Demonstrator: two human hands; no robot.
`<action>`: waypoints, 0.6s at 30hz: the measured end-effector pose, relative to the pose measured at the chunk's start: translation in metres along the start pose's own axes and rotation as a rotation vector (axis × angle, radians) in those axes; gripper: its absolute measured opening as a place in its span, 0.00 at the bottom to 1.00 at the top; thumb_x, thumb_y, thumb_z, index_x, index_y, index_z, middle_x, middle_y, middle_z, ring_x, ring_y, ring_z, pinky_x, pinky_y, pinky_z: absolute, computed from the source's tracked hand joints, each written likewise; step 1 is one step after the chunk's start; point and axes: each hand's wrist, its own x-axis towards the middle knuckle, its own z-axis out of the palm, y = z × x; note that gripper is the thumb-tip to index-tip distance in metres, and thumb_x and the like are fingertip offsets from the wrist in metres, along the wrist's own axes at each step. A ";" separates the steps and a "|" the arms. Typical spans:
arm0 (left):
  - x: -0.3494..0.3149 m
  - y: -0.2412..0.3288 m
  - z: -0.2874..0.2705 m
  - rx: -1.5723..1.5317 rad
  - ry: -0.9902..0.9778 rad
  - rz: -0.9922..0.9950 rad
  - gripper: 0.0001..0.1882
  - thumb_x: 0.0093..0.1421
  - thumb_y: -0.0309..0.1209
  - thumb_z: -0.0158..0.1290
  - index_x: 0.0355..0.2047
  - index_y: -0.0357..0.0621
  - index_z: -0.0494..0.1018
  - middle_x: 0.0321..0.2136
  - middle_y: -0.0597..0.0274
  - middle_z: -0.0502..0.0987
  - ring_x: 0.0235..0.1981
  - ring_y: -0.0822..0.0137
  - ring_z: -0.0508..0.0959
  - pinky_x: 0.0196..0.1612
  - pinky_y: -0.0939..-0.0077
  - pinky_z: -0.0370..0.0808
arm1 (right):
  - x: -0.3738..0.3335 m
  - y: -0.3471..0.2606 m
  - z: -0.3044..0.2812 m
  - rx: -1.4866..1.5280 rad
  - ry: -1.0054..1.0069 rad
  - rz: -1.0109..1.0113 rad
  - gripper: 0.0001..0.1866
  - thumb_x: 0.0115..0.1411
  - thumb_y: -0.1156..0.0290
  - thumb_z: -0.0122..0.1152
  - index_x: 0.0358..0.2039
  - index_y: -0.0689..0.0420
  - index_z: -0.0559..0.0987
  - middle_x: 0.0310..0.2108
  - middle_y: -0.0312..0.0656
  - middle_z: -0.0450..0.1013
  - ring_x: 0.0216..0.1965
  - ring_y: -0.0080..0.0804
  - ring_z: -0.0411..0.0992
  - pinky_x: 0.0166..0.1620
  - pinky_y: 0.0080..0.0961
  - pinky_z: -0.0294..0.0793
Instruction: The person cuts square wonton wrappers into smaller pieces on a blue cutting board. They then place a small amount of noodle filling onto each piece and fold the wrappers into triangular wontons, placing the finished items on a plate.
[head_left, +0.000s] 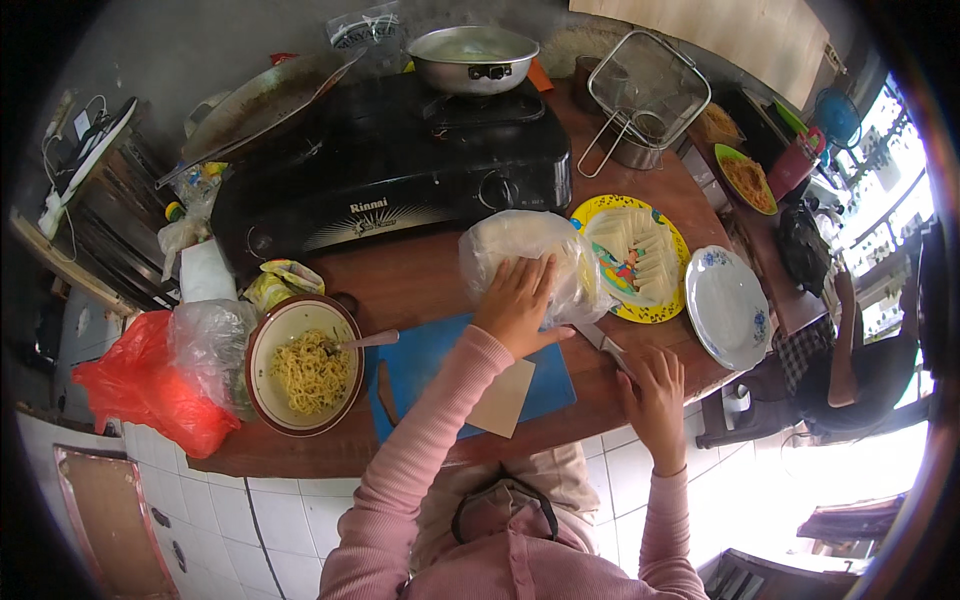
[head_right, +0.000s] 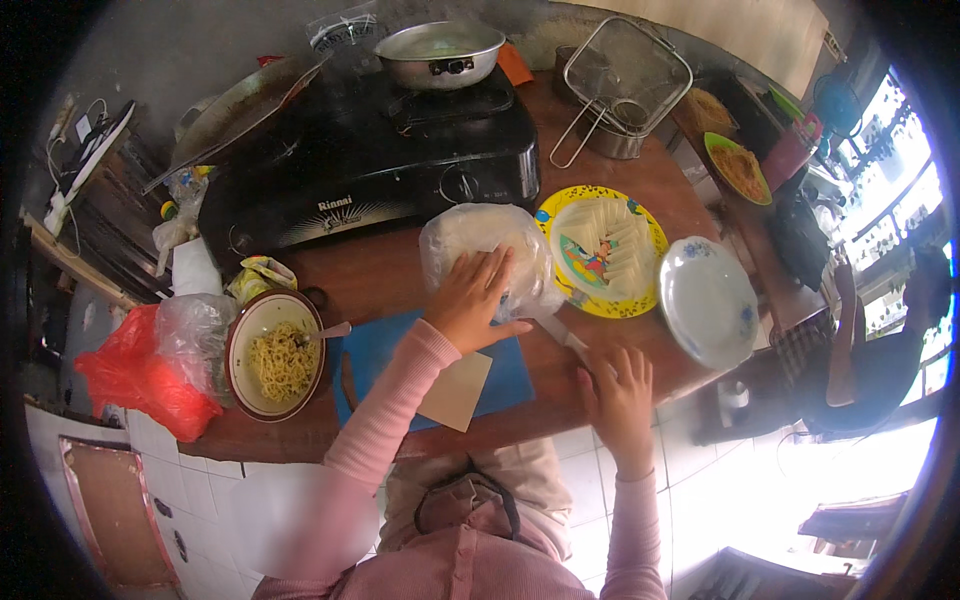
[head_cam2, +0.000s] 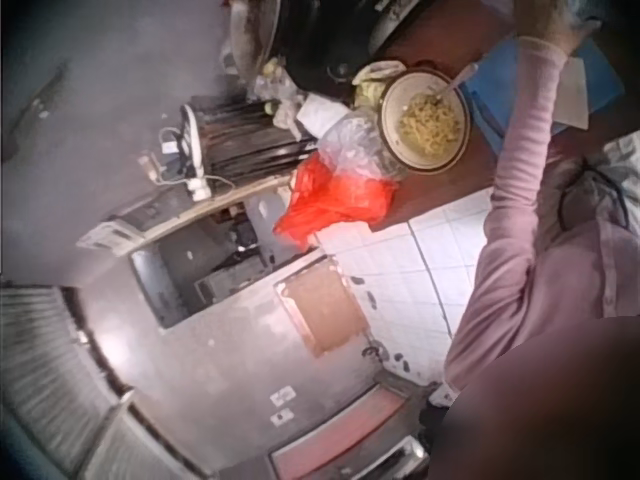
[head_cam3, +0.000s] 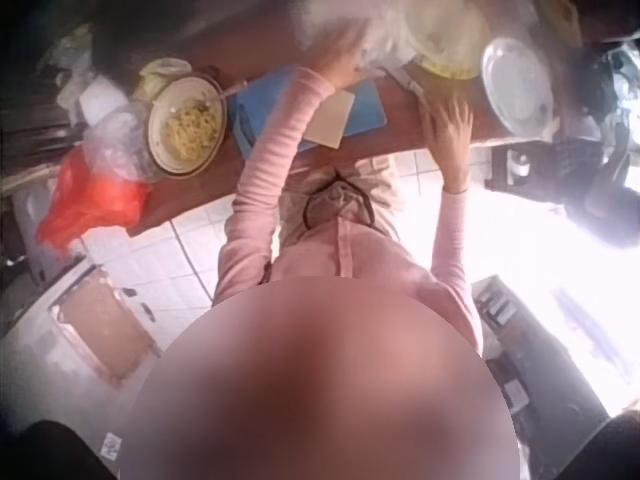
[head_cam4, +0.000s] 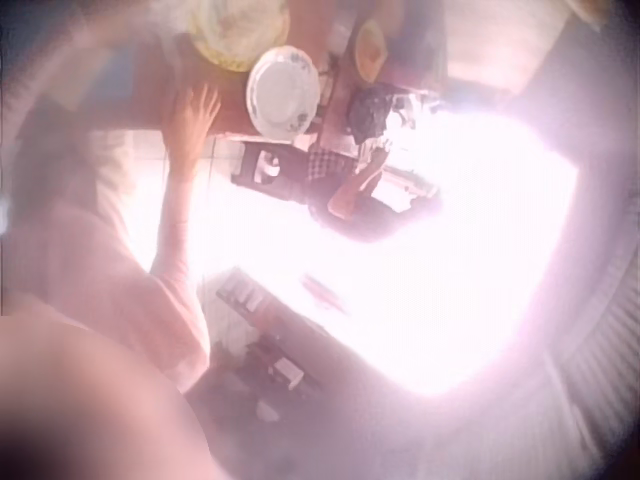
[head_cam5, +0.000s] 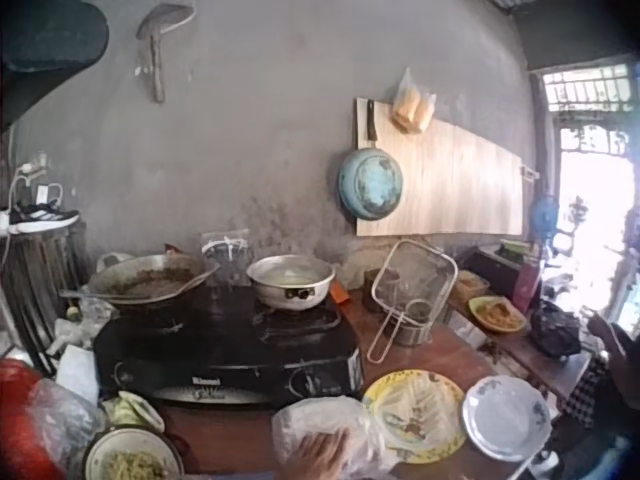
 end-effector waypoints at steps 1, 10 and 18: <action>0.003 0.000 0.003 -0.006 0.007 0.015 0.48 0.50 0.53 0.57 0.61 0.34 0.52 0.58 0.46 0.60 0.56 0.49 0.64 0.61 0.56 0.57 | -0.005 0.000 0.003 -0.003 0.014 -0.011 0.18 0.55 0.73 0.56 0.48 0.58 0.73 0.44 0.47 0.68 0.45 0.48 0.65 0.49 0.39 0.64; 0.047 0.042 0.013 -0.088 0.134 -0.210 0.24 0.53 0.44 0.56 0.39 0.33 0.72 0.49 0.50 0.66 0.43 0.52 0.72 0.41 0.60 0.73 | -0.008 0.004 0.024 0.028 0.046 0.083 0.20 0.55 0.71 0.55 0.51 0.52 0.72 0.42 0.47 0.67 0.43 0.46 0.64 0.44 0.39 0.64; 0.030 -0.004 -0.004 -0.362 0.826 -0.466 0.16 0.53 0.24 0.52 0.42 0.34 0.65 0.38 0.44 0.70 0.34 0.40 0.73 0.37 0.55 0.70 | -0.006 0.007 0.022 0.043 0.012 0.068 0.19 0.54 0.73 0.55 0.49 0.57 0.71 0.39 0.49 0.68 0.40 0.50 0.65 0.43 0.41 0.65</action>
